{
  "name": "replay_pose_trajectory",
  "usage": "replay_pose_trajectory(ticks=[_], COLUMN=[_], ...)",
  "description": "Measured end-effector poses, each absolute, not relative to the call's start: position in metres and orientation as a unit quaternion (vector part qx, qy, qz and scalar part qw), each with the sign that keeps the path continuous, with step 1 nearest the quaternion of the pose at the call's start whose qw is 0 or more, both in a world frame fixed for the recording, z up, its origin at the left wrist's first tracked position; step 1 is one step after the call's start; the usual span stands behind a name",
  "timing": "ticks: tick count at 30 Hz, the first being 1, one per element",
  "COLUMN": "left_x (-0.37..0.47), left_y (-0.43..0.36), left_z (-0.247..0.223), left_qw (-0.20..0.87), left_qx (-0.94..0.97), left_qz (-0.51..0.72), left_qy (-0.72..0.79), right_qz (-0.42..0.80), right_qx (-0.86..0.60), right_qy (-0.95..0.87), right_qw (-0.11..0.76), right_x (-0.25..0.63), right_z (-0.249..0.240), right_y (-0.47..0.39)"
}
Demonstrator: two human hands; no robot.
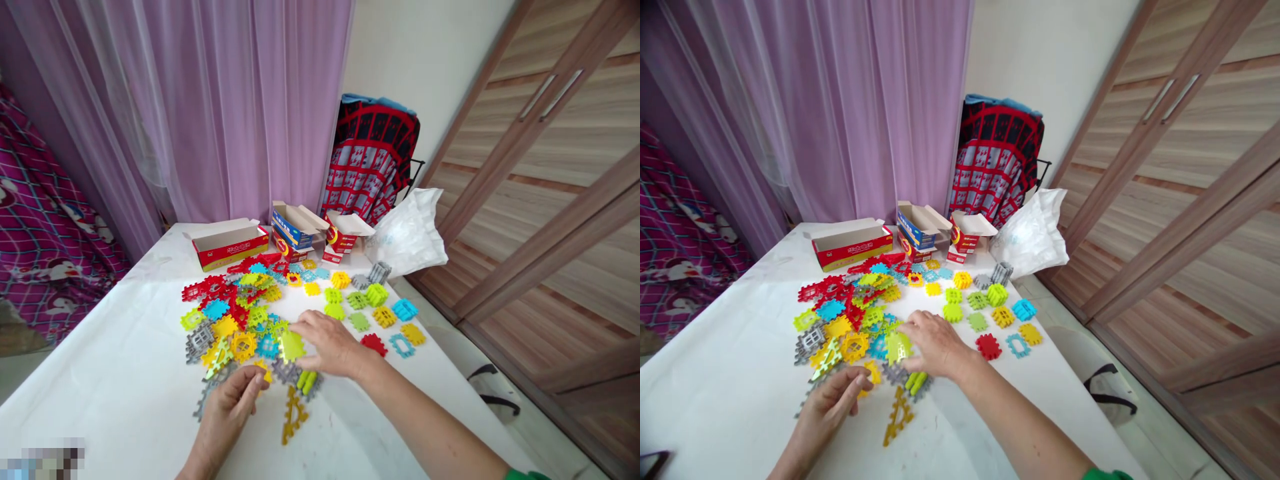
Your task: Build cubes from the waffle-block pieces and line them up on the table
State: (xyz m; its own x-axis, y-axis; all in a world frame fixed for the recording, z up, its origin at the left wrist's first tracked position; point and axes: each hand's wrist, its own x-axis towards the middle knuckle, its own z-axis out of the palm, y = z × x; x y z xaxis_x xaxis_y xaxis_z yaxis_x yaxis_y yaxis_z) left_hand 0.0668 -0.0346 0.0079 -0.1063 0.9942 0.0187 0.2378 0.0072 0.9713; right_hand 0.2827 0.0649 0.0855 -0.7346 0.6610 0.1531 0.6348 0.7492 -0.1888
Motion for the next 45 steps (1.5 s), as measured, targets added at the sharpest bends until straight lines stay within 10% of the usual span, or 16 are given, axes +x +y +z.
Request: replay_pose_trajectory(ticks=[12, 45], left_x=[0.051, 0.044], left_y=[-0.035, -0.035], left_z=[0.002, -0.013], left_qw=[0.126, 0.168], left_qx=[0.641, 0.619], left_qz=[0.497, 0.454], left_qy=[0.571, 0.619], right_qz=[0.068, 0.071], right_qx=[-0.458, -0.463], right_qy=[-0.886, -0.881], right_qw=[-0.004, -0.062], right_x=[0.392, 0.382], right_z=[0.068, 0.060], right_y=[0.163, 0.169])
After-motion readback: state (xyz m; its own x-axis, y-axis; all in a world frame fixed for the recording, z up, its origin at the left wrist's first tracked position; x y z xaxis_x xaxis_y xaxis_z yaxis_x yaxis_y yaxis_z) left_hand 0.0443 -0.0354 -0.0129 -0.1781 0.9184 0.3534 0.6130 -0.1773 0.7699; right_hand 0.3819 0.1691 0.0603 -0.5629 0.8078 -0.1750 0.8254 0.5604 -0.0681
